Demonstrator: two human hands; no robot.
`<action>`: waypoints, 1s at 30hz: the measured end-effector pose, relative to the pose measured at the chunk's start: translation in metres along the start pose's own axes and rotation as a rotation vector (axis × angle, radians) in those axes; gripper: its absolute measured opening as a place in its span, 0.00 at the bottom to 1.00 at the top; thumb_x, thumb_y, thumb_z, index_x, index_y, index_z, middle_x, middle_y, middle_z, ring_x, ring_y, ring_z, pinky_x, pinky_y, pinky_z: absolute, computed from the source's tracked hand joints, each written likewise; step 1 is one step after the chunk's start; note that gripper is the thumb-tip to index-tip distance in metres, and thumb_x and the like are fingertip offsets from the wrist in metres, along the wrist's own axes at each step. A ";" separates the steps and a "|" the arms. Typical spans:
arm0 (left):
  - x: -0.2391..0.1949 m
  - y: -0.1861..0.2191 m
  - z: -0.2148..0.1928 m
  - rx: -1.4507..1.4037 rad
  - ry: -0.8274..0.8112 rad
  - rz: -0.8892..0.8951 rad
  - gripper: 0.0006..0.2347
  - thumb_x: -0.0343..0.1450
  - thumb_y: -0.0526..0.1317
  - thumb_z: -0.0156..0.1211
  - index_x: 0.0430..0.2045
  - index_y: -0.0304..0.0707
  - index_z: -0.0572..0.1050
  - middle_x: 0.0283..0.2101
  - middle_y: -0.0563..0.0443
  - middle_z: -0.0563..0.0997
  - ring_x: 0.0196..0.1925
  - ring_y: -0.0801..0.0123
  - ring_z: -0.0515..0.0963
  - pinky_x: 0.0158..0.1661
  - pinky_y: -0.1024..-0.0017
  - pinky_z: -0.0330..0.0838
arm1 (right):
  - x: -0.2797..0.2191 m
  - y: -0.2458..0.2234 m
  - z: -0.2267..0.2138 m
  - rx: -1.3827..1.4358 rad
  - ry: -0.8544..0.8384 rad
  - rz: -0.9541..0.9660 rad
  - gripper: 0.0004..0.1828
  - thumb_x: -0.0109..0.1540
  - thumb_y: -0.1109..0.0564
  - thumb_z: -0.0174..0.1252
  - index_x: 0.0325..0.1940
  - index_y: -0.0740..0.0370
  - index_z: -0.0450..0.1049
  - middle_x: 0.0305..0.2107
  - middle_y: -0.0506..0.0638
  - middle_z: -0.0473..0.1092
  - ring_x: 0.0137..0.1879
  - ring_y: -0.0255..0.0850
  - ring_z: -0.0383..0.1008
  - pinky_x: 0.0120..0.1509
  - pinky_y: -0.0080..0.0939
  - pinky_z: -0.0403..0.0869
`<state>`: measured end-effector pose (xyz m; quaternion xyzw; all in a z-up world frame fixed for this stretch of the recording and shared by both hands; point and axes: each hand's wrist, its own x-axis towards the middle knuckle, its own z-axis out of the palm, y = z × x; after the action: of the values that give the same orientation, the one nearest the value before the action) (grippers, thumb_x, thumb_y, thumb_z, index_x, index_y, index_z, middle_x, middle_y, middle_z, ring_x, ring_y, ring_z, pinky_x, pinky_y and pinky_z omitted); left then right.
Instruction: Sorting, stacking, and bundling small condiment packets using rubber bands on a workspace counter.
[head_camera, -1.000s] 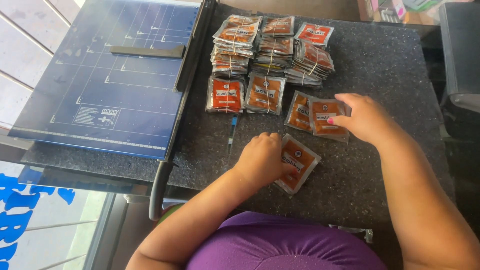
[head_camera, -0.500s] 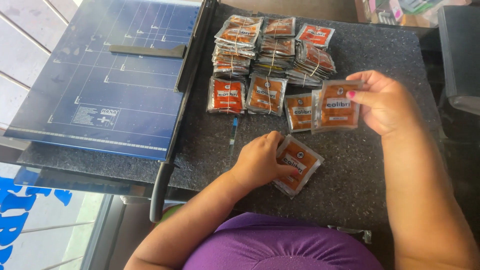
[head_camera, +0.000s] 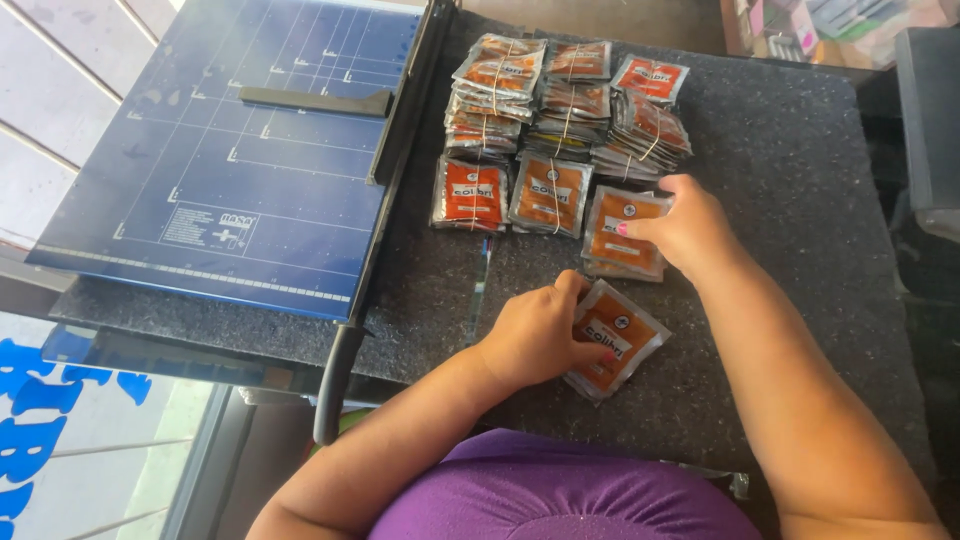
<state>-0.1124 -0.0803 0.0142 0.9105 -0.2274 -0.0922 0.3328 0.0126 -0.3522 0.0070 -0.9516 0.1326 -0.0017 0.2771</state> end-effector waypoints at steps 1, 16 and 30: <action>0.002 0.000 0.002 -0.027 -0.001 0.011 0.37 0.67 0.57 0.83 0.63 0.35 0.72 0.42 0.35 0.89 0.46 0.43 0.94 0.44 0.54 0.89 | 0.003 0.002 0.001 0.032 0.012 0.029 0.58 0.49 0.35 0.92 0.79 0.52 0.79 0.65 0.58 0.81 0.73 0.56 0.81 0.72 0.61 0.80; 0.012 -0.018 0.012 -0.429 0.343 -0.098 0.24 0.70 0.46 0.78 0.56 0.43 0.70 0.47 0.45 0.88 0.48 0.47 0.89 0.49 0.54 0.80 | -0.033 0.036 -0.038 0.939 -0.087 -0.291 0.18 0.64 0.74 0.69 0.50 0.55 0.83 0.55 0.54 0.86 0.60 0.40 0.87 0.73 0.39 0.85; 0.019 -0.027 0.005 -0.548 0.313 -0.134 0.18 0.75 0.43 0.69 0.54 0.39 0.71 0.51 0.42 0.87 0.51 0.52 0.87 0.51 0.53 0.81 | -0.028 0.054 -0.025 0.752 0.036 -0.165 0.19 0.73 0.58 0.70 0.68 0.56 0.79 0.55 0.48 0.83 0.58 0.40 0.83 0.67 0.45 0.82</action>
<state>-0.0875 -0.0742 -0.0072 0.8031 -0.0798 -0.0303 0.5897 -0.0295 -0.4021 0.0018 -0.7909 0.0503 -0.0892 0.6033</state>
